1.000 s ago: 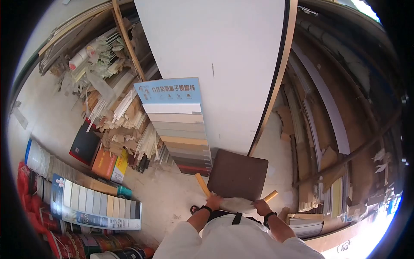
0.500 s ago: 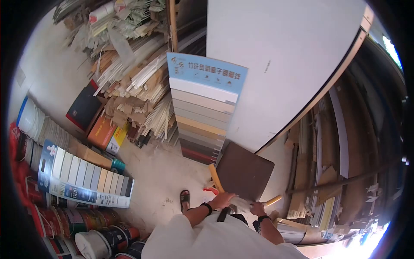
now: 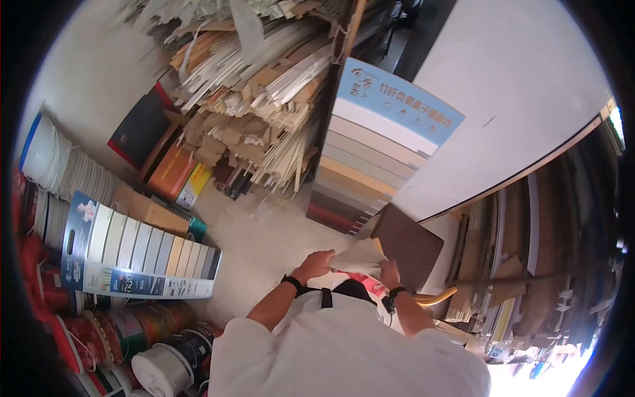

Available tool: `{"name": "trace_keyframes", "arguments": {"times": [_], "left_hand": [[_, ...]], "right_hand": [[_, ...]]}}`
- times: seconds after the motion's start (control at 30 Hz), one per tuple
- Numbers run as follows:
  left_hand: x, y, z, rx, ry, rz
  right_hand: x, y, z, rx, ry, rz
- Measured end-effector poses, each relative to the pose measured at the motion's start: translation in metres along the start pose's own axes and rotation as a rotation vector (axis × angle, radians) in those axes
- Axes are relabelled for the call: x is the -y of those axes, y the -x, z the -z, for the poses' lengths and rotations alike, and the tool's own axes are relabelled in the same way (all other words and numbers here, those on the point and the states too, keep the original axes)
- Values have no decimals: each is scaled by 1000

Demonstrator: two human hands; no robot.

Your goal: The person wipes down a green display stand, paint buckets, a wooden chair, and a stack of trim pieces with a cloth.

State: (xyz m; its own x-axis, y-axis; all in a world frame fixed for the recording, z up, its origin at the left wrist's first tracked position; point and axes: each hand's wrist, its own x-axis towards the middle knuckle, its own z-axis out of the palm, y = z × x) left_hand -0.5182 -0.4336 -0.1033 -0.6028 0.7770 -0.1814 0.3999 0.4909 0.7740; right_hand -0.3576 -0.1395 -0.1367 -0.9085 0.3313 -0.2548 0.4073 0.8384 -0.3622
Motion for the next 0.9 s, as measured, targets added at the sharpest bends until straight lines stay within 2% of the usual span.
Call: {"name": "trace_keyframes", "arguments": {"times": [0.03,0.13,0.17,0.2,0.23,0.3,0.33,0.43,0.53,0.6,0.63,0.67,0.7,0.73,0.8,0.9], "left_hand": [[0,8,10,-47,27,10],[-13,26,47,-202,83,19],[-19,29,59,-245,89,12],[-21,32,65,-281,97,8],[-20,31,70,-298,159,73],[-13,29,81,-308,287,227],[-1,21,83,-348,244,264],[22,6,103,-319,466,244],[28,-22,152,-290,643,195],[19,-33,189,-249,662,173],[22,-41,205,-236,545,223],[24,-51,220,-243,605,301],[25,-61,234,-251,667,376],[26,-72,245,-261,732,452],[45,-88,255,-421,563,481],[56,-93,271,-625,647,499]], "right_hand": [[24,-8,16,-31,1,26],[64,-46,16,197,-40,157],[28,-80,-47,143,-223,297],[45,-91,-47,216,-141,312],[71,-101,-41,301,-60,319],[109,-117,-55,263,-258,477],[127,-124,-61,253,-351,560],[258,-114,56,504,-118,656],[255,-175,2,347,-564,838],[278,-208,19,577,-516,726],[271,-230,1,557,-447,761],[275,-247,2,536,-367,793],[275,-259,9,611,-361,661],[273,-271,6,508,-401,704],[268,-295,-1,307,-460,796],[265,-328,18,488,-429,456]]}}
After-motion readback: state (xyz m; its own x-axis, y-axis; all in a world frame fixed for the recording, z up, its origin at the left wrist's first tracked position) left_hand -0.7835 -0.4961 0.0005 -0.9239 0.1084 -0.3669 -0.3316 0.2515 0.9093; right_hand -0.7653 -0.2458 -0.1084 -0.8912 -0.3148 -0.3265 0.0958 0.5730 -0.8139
